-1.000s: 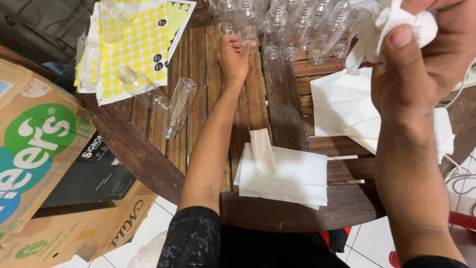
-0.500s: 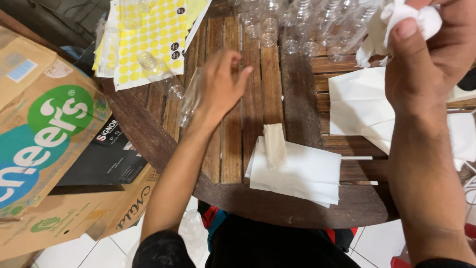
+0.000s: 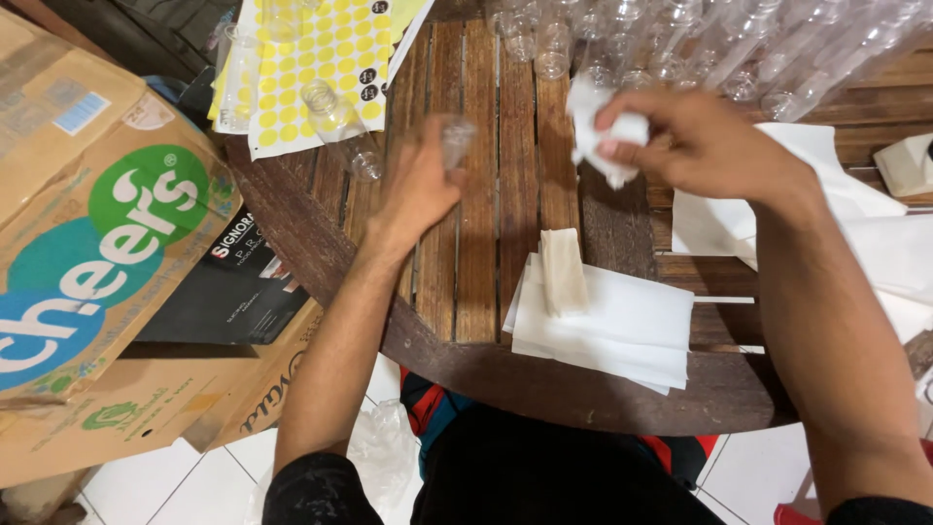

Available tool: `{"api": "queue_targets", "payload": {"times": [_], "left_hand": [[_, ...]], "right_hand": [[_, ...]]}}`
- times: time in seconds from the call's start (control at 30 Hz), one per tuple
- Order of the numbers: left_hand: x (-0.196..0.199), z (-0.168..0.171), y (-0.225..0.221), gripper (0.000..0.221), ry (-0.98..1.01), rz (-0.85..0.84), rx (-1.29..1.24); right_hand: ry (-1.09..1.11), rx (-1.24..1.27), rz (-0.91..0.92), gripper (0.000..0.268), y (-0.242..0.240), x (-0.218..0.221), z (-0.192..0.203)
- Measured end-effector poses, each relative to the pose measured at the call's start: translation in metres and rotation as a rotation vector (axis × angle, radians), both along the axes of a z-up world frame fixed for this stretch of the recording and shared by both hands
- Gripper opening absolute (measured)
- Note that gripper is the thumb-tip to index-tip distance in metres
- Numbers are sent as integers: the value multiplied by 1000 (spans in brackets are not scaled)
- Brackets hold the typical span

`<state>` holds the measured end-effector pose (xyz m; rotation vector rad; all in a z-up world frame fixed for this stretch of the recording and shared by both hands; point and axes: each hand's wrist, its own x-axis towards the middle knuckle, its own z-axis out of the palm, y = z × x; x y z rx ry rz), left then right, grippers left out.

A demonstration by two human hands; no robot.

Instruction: The person wipes the inside and outside of clear plastic bottles with a cloth and organizes them on a wooden table.

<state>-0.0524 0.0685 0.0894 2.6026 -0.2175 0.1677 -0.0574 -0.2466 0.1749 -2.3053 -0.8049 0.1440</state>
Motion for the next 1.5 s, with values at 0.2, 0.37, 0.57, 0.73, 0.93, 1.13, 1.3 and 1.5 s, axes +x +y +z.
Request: {"api": "queue_targets", "payload": {"times": [0.2,0.37,0.57,0.73,0.93,1.13,1.3,1.5], "left_hand": [[20,-6,-23,67,166,5,-698],[66,-31,-42,52,267,-65,-1555],[113,-85,-55,60,396,20,-1778],[98,-74,-43,59,330,-54,-1403],[81,-48,-33,65,173,-2,-754],[66,-44,-31,62,-8,-74,-407],[66,-59,-35,74,-246,-218,-34],[61,-55,-41,44,-436,-356,-35]], "right_hand": [[219,-629,-52,33,2,19,-20],[179,-703,-150,36,25,-4,-2],[278,-721,127,25,60,-17,-22],[292,-659,247,65,77,-16,-39],[149,-486,463,46,63,-2,-84],[387,-599,307,37,71,-9,-53],[218,-220,402,12,42,11,-54],[368,19,329,17,27,26,-33]]}}
